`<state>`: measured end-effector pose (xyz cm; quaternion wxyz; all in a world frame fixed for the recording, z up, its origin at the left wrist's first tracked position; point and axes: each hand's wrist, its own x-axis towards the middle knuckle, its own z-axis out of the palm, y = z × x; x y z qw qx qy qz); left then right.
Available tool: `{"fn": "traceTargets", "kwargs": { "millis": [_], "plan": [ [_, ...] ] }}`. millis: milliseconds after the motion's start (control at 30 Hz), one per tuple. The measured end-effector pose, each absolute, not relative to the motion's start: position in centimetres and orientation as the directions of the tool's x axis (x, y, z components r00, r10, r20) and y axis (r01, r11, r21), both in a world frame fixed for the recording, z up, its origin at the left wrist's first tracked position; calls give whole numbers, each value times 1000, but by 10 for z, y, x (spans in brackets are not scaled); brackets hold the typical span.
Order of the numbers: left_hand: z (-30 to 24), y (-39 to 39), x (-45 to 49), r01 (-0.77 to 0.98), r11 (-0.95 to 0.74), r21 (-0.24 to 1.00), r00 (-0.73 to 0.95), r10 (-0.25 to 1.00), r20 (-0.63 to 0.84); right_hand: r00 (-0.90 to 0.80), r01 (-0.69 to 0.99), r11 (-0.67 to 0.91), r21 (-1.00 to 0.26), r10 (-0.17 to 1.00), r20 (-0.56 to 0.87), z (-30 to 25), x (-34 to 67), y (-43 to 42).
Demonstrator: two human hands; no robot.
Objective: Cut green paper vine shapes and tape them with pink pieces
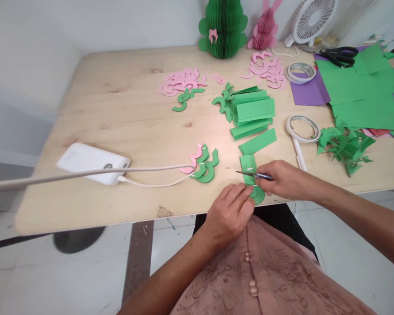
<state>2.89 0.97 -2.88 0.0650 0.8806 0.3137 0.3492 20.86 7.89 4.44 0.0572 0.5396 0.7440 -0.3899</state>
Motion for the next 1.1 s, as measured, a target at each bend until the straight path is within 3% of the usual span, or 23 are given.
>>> {"fn": "traceTargets", "kwargs": {
  "millis": [333,733,1100],
  "plan": [
    [-32,11,28,494,-806,327,555,582,594,-365,827,36,-561,794,-487,46,216,73],
    [-33,10,28,490,-805,334,547,582,602,-433,771,40,-636,766,-476,42,219,73],
    [-34,8,28,472,-788,396,486,607,630,-441,824,144,-547,770,-461,42,213,74]
  ]
}}
